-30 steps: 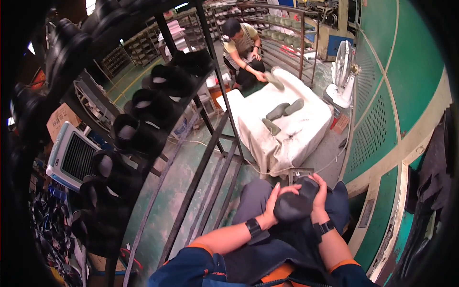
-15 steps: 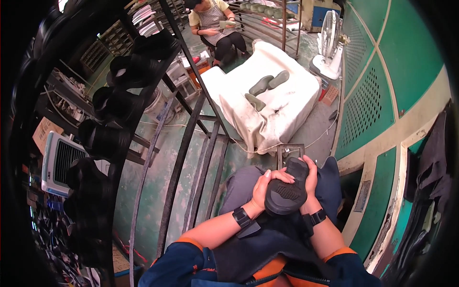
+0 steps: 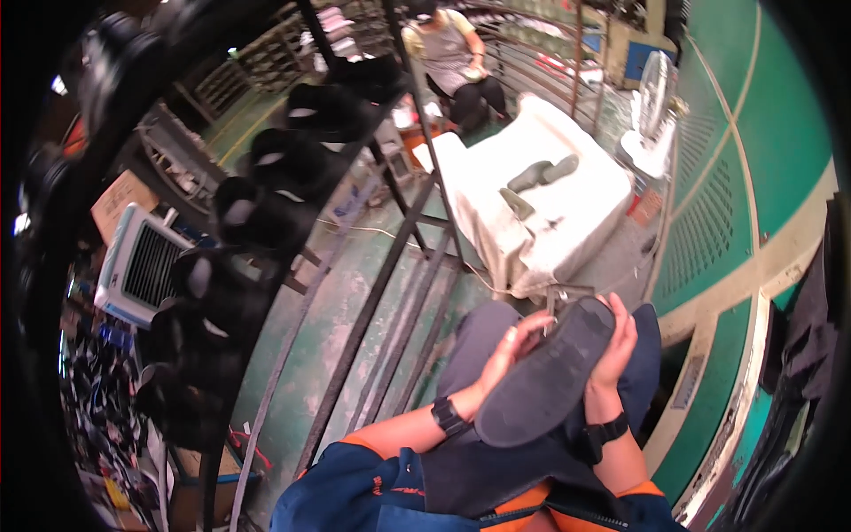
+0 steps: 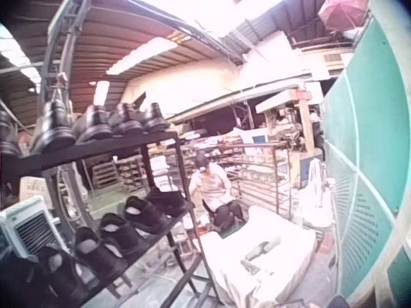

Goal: Inspecting shoes and placing them onto a storage rack.

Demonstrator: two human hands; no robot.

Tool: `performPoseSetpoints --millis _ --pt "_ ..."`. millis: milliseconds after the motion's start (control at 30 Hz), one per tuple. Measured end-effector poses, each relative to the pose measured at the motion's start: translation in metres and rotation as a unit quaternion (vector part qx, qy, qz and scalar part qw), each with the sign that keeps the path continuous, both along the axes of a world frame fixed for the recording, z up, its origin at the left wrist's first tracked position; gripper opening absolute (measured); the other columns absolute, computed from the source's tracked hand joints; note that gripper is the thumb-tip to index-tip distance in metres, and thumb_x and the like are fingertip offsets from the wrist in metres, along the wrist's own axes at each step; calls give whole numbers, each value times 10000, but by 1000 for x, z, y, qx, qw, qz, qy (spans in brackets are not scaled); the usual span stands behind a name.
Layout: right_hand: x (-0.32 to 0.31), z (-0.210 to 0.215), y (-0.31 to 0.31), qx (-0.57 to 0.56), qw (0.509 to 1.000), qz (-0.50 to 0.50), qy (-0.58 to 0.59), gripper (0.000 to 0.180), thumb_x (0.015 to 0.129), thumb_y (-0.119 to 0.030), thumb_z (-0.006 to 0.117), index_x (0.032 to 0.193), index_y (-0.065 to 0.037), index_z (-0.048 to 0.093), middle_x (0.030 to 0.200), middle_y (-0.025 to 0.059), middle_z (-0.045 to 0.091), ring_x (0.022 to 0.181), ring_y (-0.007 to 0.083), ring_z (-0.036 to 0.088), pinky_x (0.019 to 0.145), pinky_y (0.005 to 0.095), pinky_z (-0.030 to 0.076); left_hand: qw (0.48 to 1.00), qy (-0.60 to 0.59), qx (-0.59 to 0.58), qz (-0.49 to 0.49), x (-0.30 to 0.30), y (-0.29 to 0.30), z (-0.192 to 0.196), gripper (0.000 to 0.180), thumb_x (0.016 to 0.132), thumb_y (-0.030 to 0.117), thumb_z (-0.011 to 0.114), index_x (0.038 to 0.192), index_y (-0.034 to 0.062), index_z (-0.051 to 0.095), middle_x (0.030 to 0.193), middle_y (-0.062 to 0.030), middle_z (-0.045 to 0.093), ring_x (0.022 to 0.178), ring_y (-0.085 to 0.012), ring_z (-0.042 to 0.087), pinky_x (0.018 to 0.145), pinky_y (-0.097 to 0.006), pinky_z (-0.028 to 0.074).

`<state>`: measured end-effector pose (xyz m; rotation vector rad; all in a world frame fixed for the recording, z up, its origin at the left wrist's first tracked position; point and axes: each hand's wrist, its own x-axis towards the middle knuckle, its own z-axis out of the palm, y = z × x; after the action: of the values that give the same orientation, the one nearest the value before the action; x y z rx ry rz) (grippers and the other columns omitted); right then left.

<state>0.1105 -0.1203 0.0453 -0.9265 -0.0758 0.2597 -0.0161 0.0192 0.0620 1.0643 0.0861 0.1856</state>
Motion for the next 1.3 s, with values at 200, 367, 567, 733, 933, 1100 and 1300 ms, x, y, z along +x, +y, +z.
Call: performPoseSetpoints --millis 200,367,567,733,933,1100,1300 --pt "21 -83 8 -101 991 60 -63 578 1051 -450 288 1123 6 636 1073 125 655 1019 212 616 932 322 479 918 215 -290 -164 -67 11 -11 680 1019 352 496 1567 94 184 1576 -89 307 1406 -190 378 1140 -336 344" --pt "62 -148 -15 -57 969 201 134 430 1017 -370 488 1188 2 619 1076 111 688 959 250 675 880 353 535 929 169 -275 -181 -71 12 3 846 933 223 607 1579 89 79 1577 -116 299 1401 -195 388 1138 -340 346" --pt "42 -105 -43 -47 939 276 199 460 1007 -395 517 1276 -24 567 1134 114 673 976 269 679 916 388 536 966 -16 -190 -176 -56 24 45 1103 752 336 734 1584 87 55 1611 -125 209 1448 -216 295 1189 -348 218" --pt "6 -37 -50 108 849 505 109 712 936 -534 572 1374 12 448 1157 248 629 943 397 675 840 497 568 975 -37 -204 -85 -40 69 17 1040 691 423 796 1500 25 277 1420 -132 469 1275 -271 508 1071 -415 429" --pt "-32 -35 -44 -60 854 463 229 480 1011 -381 493 1235 41 539 1060 236 662 856 339 696 747 445 586 987 36 -146 51 -37 90 -40 922 715 355 777 1460 39 335 1334 -135 534 1179 -284 577 1018 -405 485" --pt "-56 -65 -40 -98 817 453 342 514 1003 -442 511 1231 17 553 1021 204 679 820 332 708 690 432 602 981 48 -146 116 -58 99 -61 811 759 365 726 1415 4 414 1313 -166 572 1162 -328 599 1006 -472 499" --pt "5 -23 13 -113 818 453 336 547 968 -529 531 1225 -47 559 933 178 671 724 309 685 594 450 576 971 33 -188 145 -50 114 -74 827 764 400 691 1397 -57 420 1327 -223 566 1176 -357 593 1038 -457 476"
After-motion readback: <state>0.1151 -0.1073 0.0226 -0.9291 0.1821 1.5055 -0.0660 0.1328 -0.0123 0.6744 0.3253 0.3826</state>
